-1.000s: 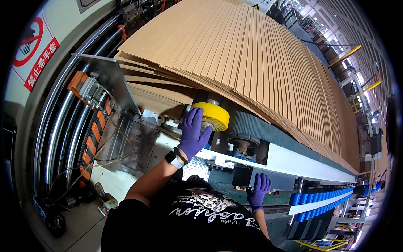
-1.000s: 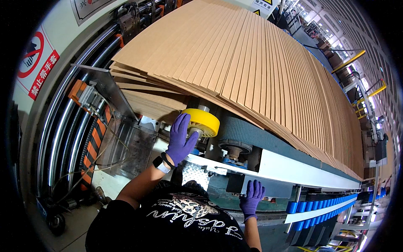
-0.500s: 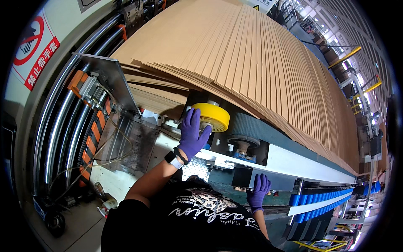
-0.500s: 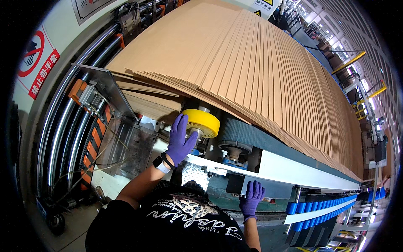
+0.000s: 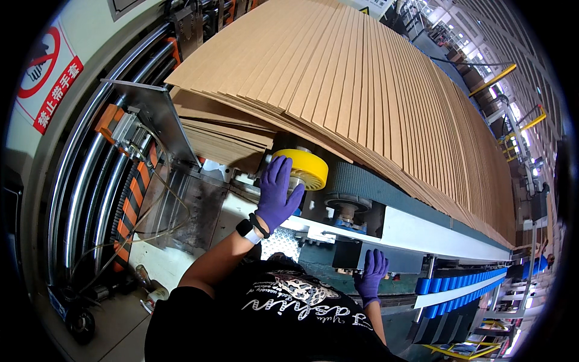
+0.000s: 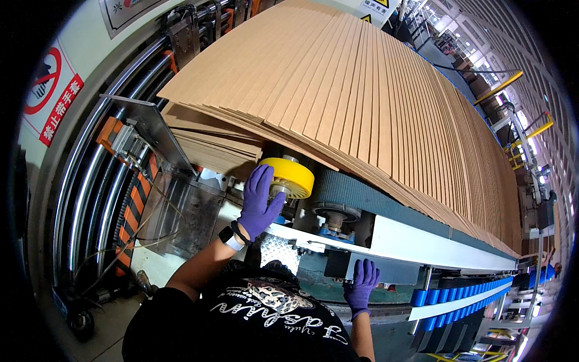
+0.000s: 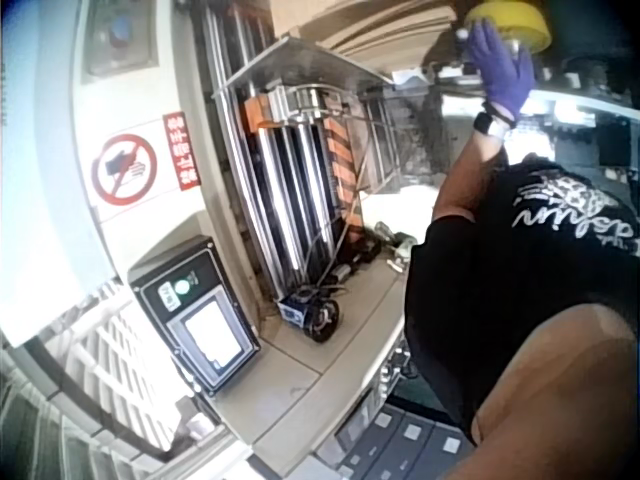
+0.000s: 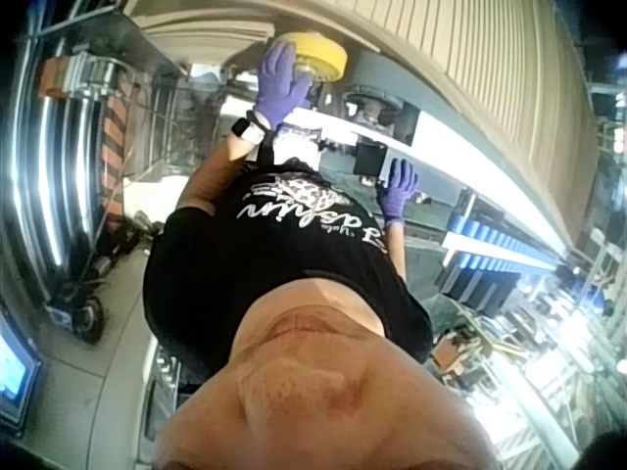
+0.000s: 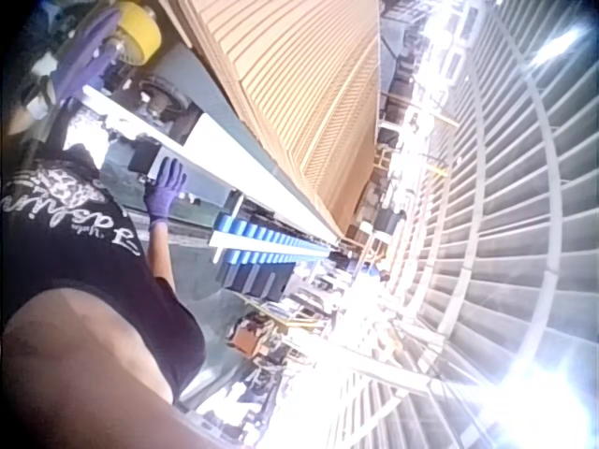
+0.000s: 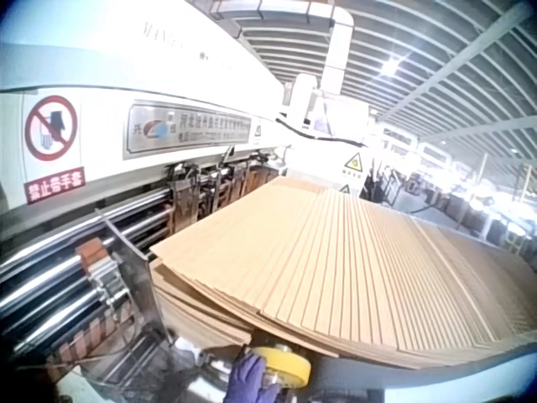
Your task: The person operates a cardboard processing machine, feeding sheets into a conveyor belt and adjusting a yellow roller to guide the material. They use both hands to align the cardboard and ensure it moves smoothly through the machinery.
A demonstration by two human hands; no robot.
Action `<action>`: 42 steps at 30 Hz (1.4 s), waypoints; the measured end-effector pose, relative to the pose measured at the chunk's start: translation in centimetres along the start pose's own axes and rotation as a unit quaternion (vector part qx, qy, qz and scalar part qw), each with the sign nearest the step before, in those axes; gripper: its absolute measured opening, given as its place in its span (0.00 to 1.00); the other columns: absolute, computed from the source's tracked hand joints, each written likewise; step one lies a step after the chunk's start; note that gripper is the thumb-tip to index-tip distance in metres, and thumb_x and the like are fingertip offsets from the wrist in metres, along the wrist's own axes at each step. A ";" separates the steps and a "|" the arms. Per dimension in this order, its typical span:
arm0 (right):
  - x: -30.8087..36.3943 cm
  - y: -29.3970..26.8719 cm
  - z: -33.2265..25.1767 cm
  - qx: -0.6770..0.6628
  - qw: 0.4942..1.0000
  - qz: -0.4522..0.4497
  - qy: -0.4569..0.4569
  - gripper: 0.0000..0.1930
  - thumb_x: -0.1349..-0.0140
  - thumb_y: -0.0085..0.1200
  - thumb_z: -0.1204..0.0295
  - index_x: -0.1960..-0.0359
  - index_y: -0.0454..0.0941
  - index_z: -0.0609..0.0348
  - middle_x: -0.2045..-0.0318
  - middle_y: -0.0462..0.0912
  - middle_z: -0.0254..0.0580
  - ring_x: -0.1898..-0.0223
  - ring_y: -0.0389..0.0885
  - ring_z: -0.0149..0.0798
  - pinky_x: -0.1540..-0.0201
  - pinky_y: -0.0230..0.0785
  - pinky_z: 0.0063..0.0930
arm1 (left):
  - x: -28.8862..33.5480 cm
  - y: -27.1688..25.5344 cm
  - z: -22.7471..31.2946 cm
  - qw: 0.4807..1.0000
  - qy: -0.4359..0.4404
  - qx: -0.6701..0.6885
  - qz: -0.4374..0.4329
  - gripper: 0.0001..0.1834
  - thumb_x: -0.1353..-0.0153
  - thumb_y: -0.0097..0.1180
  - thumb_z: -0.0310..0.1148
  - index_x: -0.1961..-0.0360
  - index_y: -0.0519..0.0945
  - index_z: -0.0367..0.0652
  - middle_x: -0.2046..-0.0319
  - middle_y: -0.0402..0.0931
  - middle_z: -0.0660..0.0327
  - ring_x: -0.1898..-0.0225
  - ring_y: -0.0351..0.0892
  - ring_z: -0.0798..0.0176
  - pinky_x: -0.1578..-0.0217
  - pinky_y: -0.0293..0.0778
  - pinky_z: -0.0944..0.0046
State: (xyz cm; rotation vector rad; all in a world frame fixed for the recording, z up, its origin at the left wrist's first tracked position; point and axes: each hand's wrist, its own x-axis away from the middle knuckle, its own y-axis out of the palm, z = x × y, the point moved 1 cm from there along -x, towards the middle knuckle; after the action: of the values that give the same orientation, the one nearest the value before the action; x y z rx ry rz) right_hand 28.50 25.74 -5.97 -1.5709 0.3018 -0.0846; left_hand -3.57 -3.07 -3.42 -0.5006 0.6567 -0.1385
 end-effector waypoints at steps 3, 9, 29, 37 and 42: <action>0.0 0.0 0.0 -0.003 1.000 0.001 -0.001 0.55 0.64 0.72 0.66 0.27 0.59 0.49 0.28 0.59 0.51 0.24 0.49 0.58 0.24 0.36 0.63 | 0.0 -0.1 0.0 1.000 0.001 0.007 0.001 0.40 0.36 0.58 0.43 0.29 0.59 0.35 0.31 0.58 0.44 0.29 0.55 0.39 0.31 0.51 0.40; -0.1 -0.3 -0.3 0.002 1.000 -0.002 -0.004 0.55 0.63 0.72 0.68 0.26 0.58 0.52 0.28 0.59 0.51 0.25 0.50 0.58 0.24 0.36 0.60 | 0.1 -0.1 0.0 1.000 0.001 0.007 0.005 0.40 0.36 0.58 0.43 0.28 0.59 0.35 0.31 0.58 0.44 0.29 0.55 0.39 0.31 0.51 0.42; 0.0 0.0 -0.2 0.003 1.000 0.001 0.007 0.57 0.66 0.74 0.69 0.27 0.59 0.48 0.28 0.60 0.49 0.25 0.51 0.57 0.24 0.37 0.63 | -0.2 -0.5 0.4 1.000 0.005 0.000 0.008 0.39 0.37 0.61 0.36 0.29 0.59 0.33 0.33 0.61 0.40 0.31 0.59 0.37 0.31 0.55 0.43; 0.1 0.0 -0.2 0.001 1.000 0.010 0.006 0.56 0.65 0.73 0.70 0.27 0.59 0.48 0.28 0.60 0.49 0.24 0.51 0.56 0.24 0.37 0.63 | -0.2 -0.5 0.4 1.000 0.004 0.003 0.008 0.39 0.37 0.60 0.36 0.29 0.59 0.33 0.33 0.61 0.41 0.31 0.59 0.37 0.31 0.55 0.43; 0.1 0.3 -0.1 0.005 1.000 0.015 0.006 0.54 0.64 0.72 0.69 0.28 0.60 0.48 0.28 0.61 0.49 0.24 0.51 0.56 0.24 0.37 0.62 | 0.1 0.1 -0.1 1.000 -0.007 0.005 -0.003 0.40 0.36 0.59 0.43 0.28 0.58 0.36 0.31 0.57 0.45 0.29 0.55 0.39 0.31 0.50 0.41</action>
State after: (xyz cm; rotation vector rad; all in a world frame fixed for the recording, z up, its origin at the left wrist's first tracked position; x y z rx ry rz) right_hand 28.57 25.65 -6.24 -1.5556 0.3335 -0.0724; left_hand -3.55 -3.08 -3.55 -0.4930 0.6415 -0.1433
